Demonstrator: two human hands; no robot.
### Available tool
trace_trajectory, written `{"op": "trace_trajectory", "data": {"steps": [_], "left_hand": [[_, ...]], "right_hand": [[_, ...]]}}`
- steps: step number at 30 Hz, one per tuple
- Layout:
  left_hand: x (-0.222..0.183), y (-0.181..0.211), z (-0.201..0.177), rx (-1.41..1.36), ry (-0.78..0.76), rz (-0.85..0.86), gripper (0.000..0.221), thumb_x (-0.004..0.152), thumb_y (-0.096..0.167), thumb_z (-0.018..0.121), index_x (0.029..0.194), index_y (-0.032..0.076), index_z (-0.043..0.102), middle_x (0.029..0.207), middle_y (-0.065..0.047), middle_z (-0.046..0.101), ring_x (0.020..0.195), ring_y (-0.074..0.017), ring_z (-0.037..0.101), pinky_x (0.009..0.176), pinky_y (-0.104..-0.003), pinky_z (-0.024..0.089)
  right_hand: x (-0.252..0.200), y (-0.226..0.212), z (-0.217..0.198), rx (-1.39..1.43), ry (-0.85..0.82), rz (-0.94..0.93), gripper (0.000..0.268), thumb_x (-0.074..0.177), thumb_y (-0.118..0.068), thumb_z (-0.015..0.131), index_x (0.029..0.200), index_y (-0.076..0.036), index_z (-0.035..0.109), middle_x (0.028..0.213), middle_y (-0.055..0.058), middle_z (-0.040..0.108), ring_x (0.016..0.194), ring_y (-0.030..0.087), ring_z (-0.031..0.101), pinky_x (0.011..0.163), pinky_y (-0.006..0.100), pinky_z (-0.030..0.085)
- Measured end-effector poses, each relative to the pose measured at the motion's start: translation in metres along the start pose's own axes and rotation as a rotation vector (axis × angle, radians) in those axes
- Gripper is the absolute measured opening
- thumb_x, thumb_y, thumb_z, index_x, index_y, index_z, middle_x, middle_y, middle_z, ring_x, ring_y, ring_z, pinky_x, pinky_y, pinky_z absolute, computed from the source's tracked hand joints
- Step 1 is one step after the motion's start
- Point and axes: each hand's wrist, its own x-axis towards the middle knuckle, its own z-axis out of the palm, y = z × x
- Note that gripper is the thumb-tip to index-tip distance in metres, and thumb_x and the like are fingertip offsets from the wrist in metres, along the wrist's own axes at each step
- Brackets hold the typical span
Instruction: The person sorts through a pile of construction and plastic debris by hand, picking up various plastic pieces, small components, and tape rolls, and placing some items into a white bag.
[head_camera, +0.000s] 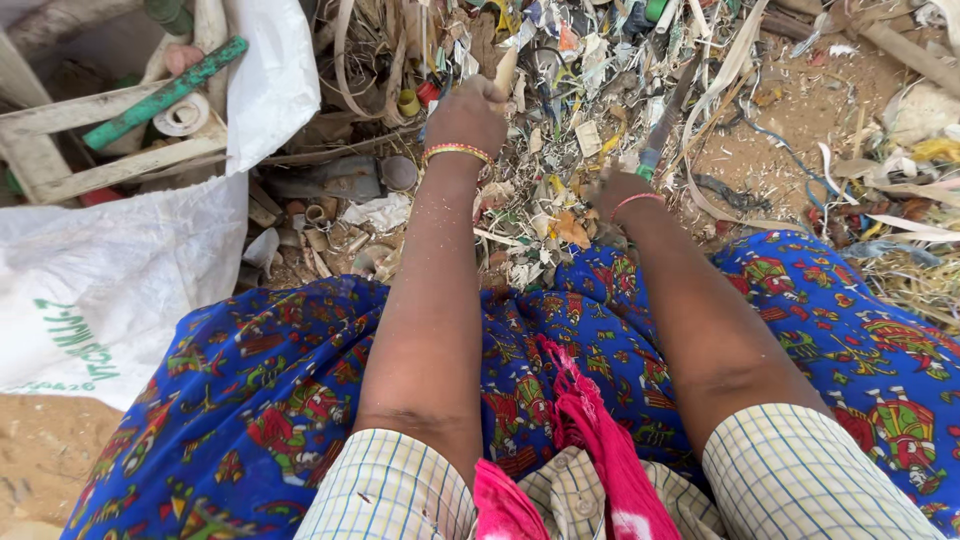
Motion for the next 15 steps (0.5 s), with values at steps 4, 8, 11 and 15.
{"op": "trace_trajectory", "data": {"steps": [4, 8, 11, 15], "left_hand": [[-0.018, 0.032, -0.008, 0.045, 0.007, 0.073, 0.018, 0.083, 0.016, 0.072, 0.101, 0.018, 0.071, 0.104, -0.009, 0.074, 0.099, -0.0281, 0.071, 0.09, -0.041, 0.055], [-0.044, 0.073, -0.037, 0.153, -0.021, 0.2, 0.015, 0.084, 0.014, 0.07, 0.097, 0.018, 0.072, 0.105, -0.01, 0.074, 0.103, -0.0294, 0.07, 0.093, -0.042, 0.054], [-0.074, 0.102, -0.073, 0.328, -0.001, 0.221, 0.014, 0.085, 0.013, 0.066, 0.098, 0.017, 0.069, 0.107, -0.011, 0.069, 0.099, -0.0317, 0.069, 0.088, -0.045, 0.054], [-0.145, 0.123, -0.111, 0.302, 0.133, 0.324, 0.015, 0.088, 0.01, 0.062, 0.097, 0.017, 0.07, 0.106, -0.016, 0.066, 0.097, -0.0369, 0.069, 0.088, -0.047, 0.054]], "right_hand": [[-0.041, -0.07, -0.005, 0.185, 0.095, -0.182, 0.063, 0.085, -0.048, 0.07, 0.133, -0.007, 0.06, 0.128, 0.023, 0.064, 0.117, 0.039, 0.065, 0.102, 0.048, 0.051], [-0.087, -0.136, 0.001, 0.059, 0.258, -0.374, 0.062, 0.094, -0.048, 0.067, 0.141, -0.011, 0.052, 0.135, 0.024, 0.06, 0.115, 0.043, 0.063, 0.098, 0.053, 0.051], [-0.109, -0.159, 0.016, -0.058, 0.272, -0.524, 0.06, 0.094, -0.037, 0.063, 0.149, -0.017, 0.048, 0.144, 0.023, 0.053, 0.107, 0.043, 0.064, 0.091, 0.054, 0.052], [-0.093, -0.144, 0.03, 0.017, 0.166, -0.755, 0.046, 0.092, -0.037, 0.064, 0.134, -0.017, 0.063, 0.133, 0.02, 0.059, 0.114, 0.038, 0.062, 0.096, 0.05, 0.05]]}}
